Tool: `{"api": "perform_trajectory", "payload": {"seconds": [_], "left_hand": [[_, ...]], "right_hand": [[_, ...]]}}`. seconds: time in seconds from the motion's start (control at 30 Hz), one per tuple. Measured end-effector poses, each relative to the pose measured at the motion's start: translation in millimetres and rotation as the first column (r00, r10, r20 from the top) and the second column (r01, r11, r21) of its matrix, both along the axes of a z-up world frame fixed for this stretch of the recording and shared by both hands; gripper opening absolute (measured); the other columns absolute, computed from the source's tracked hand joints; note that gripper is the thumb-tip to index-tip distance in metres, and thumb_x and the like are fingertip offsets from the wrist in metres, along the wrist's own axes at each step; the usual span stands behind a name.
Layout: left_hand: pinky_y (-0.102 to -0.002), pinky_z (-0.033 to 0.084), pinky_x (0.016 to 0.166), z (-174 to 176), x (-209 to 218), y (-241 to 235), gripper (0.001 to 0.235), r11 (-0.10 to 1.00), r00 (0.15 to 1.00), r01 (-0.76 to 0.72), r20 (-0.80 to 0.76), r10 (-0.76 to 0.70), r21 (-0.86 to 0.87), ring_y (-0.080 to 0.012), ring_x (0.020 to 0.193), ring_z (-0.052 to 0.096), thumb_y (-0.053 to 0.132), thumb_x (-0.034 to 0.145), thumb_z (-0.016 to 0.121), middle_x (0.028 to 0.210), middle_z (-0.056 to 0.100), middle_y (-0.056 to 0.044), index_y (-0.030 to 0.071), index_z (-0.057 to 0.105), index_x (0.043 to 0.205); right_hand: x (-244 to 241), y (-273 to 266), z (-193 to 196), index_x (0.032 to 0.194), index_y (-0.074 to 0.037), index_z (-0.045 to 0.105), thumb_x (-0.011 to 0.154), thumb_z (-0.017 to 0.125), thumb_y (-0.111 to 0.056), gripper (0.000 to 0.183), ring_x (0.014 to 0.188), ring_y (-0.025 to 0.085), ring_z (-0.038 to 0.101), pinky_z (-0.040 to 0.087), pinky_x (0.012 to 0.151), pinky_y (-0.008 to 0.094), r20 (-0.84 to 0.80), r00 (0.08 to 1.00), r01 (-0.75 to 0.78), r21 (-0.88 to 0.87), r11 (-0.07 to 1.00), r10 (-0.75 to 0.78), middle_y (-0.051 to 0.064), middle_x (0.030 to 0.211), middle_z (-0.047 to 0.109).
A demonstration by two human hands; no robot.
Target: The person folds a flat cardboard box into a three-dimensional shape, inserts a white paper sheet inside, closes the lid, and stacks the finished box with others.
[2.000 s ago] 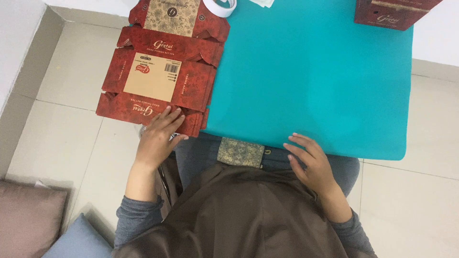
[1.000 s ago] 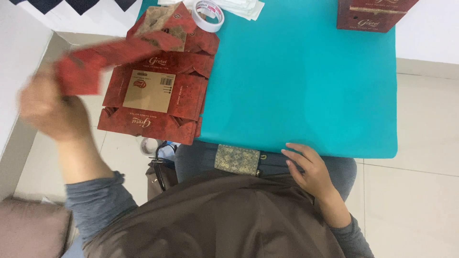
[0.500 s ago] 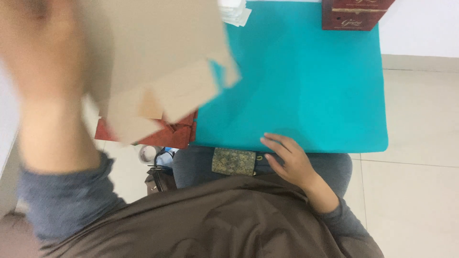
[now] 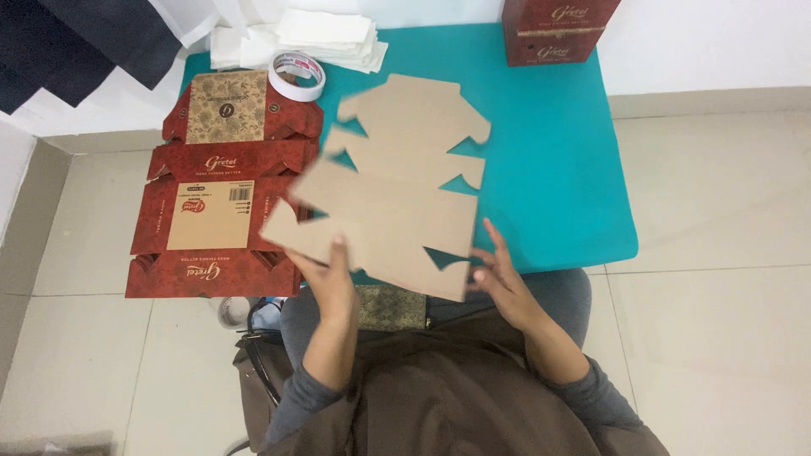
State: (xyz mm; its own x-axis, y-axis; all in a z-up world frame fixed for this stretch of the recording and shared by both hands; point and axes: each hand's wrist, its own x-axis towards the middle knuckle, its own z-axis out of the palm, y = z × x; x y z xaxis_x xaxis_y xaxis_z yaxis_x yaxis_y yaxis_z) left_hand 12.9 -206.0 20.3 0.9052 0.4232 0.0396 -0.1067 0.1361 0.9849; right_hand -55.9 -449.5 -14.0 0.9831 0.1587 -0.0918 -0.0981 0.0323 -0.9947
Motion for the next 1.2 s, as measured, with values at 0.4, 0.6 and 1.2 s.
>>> {"api": "perform_trajectory", "payload": {"seconds": [0.4, 0.6, 1.2], "left_hand": [[-0.041, 0.067, 0.084, -22, -7, -29, 0.073, 0.797, 0.824, 0.508, -0.083, -0.56, -0.327, -0.0263, 0.1, 0.066, 0.006, 0.102, 0.049, 0.127, 0.048, -0.023, 0.007, -0.001, 0.156], [-0.041, 0.064, 0.082, -58, -5, -5, 0.081, 0.95, 0.952, 0.303, -0.029, -0.306, -0.077, -0.0283, 0.108, 0.055, -0.004, 0.094, 0.055, 0.128, 0.034, -0.016, 0.015, 0.002, 0.153], [-0.062, 0.016, 0.122, -57, 38, -55, 0.04, -0.05, 0.579, 0.409, -0.302, -0.757, 0.911, -0.0332, 0.149, 0.037, 0.034, 0.105, 0.053, 0.154, 0.052, -0.008, 0.022, 0.06, 0.142]], "right_hand": [[39, -55, -8, 0.156, -0.002, 0.029, 0.089, 0.063, 0.007, 0.076, 0.09, 0.037, 0.069, 0.063, 0.056, 0.036, 0.228, 0.928, 0.348, -0.255, 0.902, -0.294, 0.027, 0.123, 0.057], [58, -70, 17, 0.153, 0.001, 0.035, 0.088, 0.068, 0.004, 0.073, 0.1, 0.047, 0.068, 0.065, 0.057, 0.04, 0.261, 0.889, 0.454, -0.411, 0.79, -0.375, 0.031, 0.127, 0.057], [32, -36, -34, 0.159, 0.0, 0.023, 0.088, 0.073, 0.007, 0.087, 0.137, 0.041, 0.048, 0.052, 0.107, 0.045, 0.633, 0.731, 0.636, -0.497, 0.59, -0.254, 0.021, 0.151, 0.038]]}}
